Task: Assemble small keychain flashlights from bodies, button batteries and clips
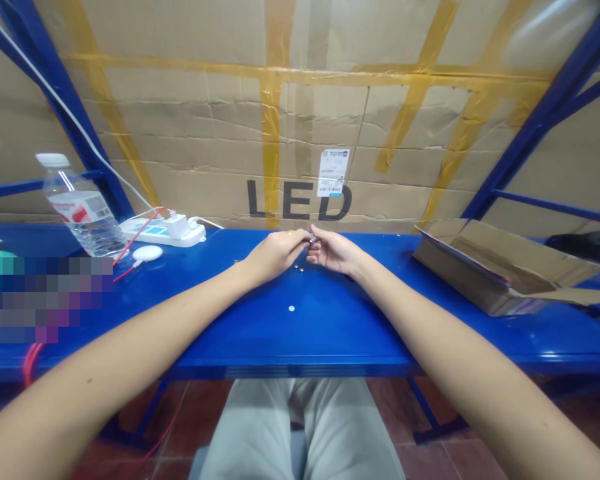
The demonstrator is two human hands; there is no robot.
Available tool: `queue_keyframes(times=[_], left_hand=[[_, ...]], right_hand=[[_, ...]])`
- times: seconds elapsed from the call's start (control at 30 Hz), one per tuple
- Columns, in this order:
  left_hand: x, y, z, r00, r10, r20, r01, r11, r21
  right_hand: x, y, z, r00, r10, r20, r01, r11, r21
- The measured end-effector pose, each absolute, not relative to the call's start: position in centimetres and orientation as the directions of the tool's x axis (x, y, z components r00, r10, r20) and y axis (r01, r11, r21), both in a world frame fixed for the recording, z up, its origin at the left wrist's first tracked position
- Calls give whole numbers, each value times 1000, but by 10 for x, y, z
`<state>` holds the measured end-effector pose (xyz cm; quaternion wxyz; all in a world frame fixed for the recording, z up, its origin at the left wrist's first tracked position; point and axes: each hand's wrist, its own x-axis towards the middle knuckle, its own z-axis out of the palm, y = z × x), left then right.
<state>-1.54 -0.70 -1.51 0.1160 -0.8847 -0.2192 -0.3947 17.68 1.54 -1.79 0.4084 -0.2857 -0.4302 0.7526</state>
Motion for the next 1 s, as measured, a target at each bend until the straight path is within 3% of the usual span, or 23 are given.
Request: queue_keyframes(times=[0.27,0.53,0.6,0.77,0.83,1.0], left_hand=[[-14,-8,-16,611,263,747,436,-899,-40],[-13,-11,-15,583,331,742,477,-879,18],[-12,-12,-14,575,344,742,472,-880,42],[-12,-13,-14,615,384,689,458,-885,84],[-12,-13,-13,632,395,667,454,-886,94],[-12,-12,-15,639,391,662,447,-890,93]], right_hand=[[175,12,-14,-496,860,-122,-385,-344,-857],[175,7,-10,-527,840,-128,-366,-360,-858],[175,7,-9,-507,857,-92,-337,-295,-894],[176,4,-8,-431,892,135,-232,35,-972],[176,4,-8,-431,888,161,-210,75,-975],[179,8,-11,-432,902,17,-195,-75,-978]])
